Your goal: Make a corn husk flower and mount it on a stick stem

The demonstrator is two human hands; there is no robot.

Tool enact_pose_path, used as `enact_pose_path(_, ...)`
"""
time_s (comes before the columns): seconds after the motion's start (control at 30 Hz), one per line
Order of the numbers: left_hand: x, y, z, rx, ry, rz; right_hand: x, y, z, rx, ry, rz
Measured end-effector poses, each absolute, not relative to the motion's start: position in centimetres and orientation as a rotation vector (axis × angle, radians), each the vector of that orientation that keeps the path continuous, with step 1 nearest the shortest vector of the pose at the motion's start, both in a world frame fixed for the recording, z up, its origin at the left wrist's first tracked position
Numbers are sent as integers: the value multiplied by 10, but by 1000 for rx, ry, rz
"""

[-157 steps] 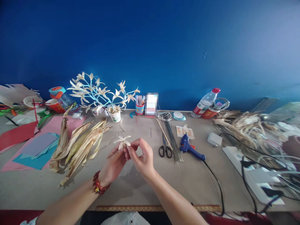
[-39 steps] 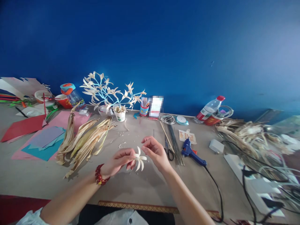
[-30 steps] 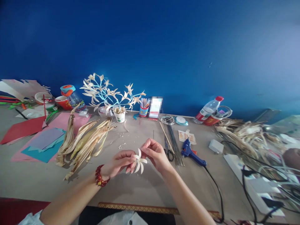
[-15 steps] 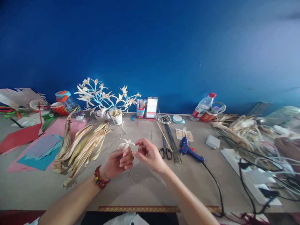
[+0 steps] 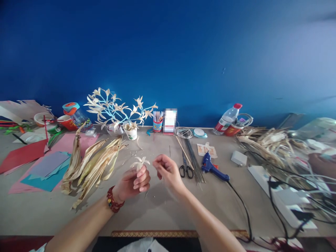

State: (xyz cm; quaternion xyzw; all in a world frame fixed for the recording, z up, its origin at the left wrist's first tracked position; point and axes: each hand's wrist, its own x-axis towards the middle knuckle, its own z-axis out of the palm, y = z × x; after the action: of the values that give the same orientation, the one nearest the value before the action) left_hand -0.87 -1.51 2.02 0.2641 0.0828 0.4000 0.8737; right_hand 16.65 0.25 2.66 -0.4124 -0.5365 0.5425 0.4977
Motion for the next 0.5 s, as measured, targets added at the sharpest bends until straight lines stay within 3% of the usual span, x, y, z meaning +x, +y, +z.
enact_pose_path(0.17, -13, -16, 24, 495, 104, 868, 208, 22, 12, -1135, -928, 1179)
enact_pose_path(0.33, -14, -15, 24, 518, 136, 867, 242, 9, 15, -1200, -1073, 1064)
enact_pose_path(0.5, -13, -15, 25, 536, 178, 906, 289, -14, 23, -1459, -1472, 480)
